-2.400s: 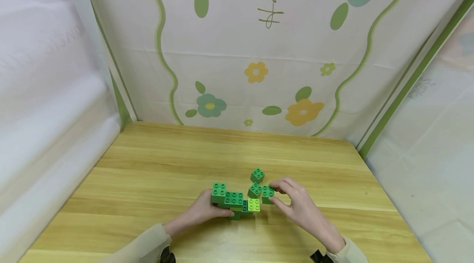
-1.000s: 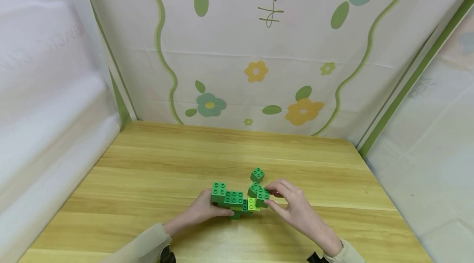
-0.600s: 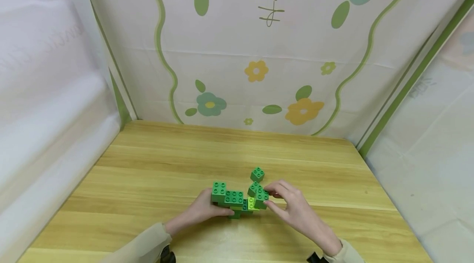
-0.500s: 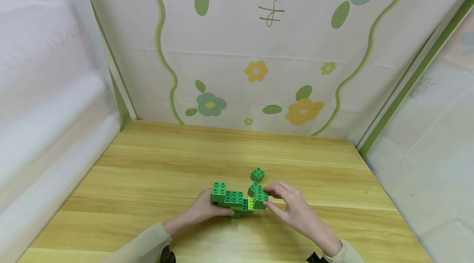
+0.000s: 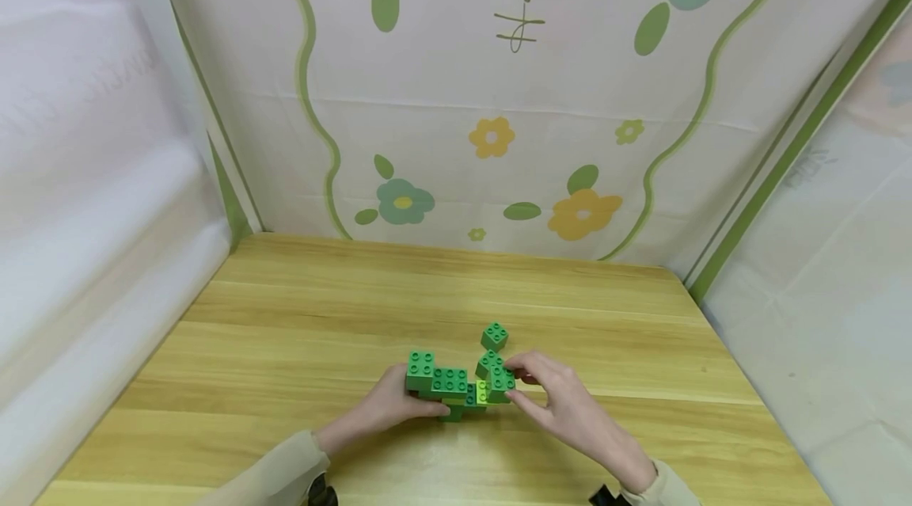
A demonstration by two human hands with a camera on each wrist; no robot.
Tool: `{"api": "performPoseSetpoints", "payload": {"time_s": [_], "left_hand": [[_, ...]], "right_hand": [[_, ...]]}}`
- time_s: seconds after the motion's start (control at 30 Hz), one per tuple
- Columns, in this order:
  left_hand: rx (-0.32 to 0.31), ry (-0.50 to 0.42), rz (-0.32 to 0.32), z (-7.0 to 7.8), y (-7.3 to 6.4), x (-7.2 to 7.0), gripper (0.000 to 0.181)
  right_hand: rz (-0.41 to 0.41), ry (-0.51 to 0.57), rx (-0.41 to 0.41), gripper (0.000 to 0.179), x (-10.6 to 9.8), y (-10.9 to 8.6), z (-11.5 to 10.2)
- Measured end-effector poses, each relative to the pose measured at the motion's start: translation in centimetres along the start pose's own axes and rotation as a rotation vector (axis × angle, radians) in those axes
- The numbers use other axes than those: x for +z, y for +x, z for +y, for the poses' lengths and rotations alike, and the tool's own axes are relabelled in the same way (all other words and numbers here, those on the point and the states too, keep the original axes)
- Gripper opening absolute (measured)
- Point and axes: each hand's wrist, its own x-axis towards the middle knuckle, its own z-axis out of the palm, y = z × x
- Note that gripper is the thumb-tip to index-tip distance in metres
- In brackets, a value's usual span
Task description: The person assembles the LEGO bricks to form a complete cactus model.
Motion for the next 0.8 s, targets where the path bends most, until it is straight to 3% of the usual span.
{"api": "performPoseSetpoints", "payload": {"time_s": [0.4,0.8], "left_hand": [[0.008,-0.001,0.002,-0.17,-0.02,0.04,0.044],[0.027,0.013,0.005,-0.29,0.15,-0.02,0.043]], "right_hand": [[-0.006,0.004,-0.057,0.034,-0.22,-0.09,0.20],[-0.027,0.043,-0.013,0.030,-0.23,0.04,0.31]]}}
